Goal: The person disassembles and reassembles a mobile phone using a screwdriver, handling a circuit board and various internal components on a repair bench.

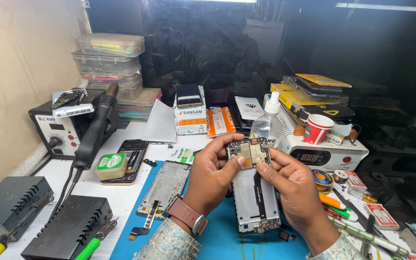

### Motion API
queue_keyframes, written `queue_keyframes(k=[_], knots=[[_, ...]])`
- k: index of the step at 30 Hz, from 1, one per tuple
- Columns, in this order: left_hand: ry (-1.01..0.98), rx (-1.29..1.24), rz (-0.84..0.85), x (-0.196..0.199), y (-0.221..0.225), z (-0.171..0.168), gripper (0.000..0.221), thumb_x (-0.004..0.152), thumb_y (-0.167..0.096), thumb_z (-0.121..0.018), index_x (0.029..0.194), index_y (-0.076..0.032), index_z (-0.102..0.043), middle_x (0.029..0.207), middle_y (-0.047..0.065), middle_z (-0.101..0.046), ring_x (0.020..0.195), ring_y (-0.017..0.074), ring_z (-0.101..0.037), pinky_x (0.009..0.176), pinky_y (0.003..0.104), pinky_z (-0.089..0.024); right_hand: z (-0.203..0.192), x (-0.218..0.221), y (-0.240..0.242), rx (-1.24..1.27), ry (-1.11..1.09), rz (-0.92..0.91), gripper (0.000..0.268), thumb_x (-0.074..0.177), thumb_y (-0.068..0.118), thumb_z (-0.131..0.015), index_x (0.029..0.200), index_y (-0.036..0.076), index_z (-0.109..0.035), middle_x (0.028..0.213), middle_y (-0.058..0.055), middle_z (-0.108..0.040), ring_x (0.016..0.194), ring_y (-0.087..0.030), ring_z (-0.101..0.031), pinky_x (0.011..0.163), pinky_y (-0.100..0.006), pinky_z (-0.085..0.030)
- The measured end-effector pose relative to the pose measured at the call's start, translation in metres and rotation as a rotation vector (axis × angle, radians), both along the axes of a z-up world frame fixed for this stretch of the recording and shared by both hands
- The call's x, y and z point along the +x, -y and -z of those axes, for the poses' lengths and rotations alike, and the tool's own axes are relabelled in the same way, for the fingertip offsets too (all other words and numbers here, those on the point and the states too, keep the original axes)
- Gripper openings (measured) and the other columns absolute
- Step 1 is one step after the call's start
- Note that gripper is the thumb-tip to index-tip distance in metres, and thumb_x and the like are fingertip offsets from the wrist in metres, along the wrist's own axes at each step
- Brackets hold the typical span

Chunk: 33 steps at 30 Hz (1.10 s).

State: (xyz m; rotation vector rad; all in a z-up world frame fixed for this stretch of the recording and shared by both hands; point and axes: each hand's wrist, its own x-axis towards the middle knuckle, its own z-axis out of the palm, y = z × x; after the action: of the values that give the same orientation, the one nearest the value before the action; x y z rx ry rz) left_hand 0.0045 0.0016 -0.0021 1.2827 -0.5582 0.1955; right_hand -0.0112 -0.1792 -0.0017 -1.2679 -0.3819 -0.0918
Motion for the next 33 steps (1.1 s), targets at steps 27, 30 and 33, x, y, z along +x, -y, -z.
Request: queue_keyframes(k=[27, 30, 33], knots=[[0.038, 0.048, -0.064, -0.0030, 0.0016, -0.0015, 0.043, 0.091, -0.005, -0.067, 0.134, -0.004, -0.062, 0.097, 0.007, -0.075, 0.075, 0.0040, -0.068, 0.058, 0.019, -0.054, 0.0001, -0.0012, 0.0009, -0.072, -0.009, 0.096, 0.042, 0.087, 0.003, -0.062, 0.127, -0.010, -0.064, 0.101, -0.016, -0.078, 0.087, -0.013, -0.072, 0.081, -0.027, -0.055], [0.021, 0.049, -0.068, -0.0037, 0.0022, -0.0028, 0.043, 0.090, -0.005, -0.067, 0.133, -0.005, -0.062, 0.097, 0.008, -0.075, 0.072, 0.0042, -0.067, 0.054, 0.019, -0.052, 0.0000, -0.0022, 0.0010, -0.070, -0.009, 0.100, 0.042, 0.087, 0.003, -0.062, 0.127, -0.010, -0.064, 0.100, -0.015, -0.078, 0.087, -0.013, -0.071, 0.080, -0.027, -0.055], [0.034, 0.044, -0.065, -0.0028, 0.0023, -0.0024, 0.043, 0.091, -0.005, -0.067, 0.133, -0.004, -0.062, 0.097, 0.007, -0.076, 0.073, 0.0032, -0.068, 0.055, 0.018, -0.053, -0.0007, -0.0033, 0.0020, -0.056, 0.011, 0.075, 0.041, 0.089, 0.004, -0.062, 0.127, -0.009, -0.064, 0.099, -0.014, -0.077, 0.087, -0.012, -0.071, 0.080, -0.026, -0.055]])
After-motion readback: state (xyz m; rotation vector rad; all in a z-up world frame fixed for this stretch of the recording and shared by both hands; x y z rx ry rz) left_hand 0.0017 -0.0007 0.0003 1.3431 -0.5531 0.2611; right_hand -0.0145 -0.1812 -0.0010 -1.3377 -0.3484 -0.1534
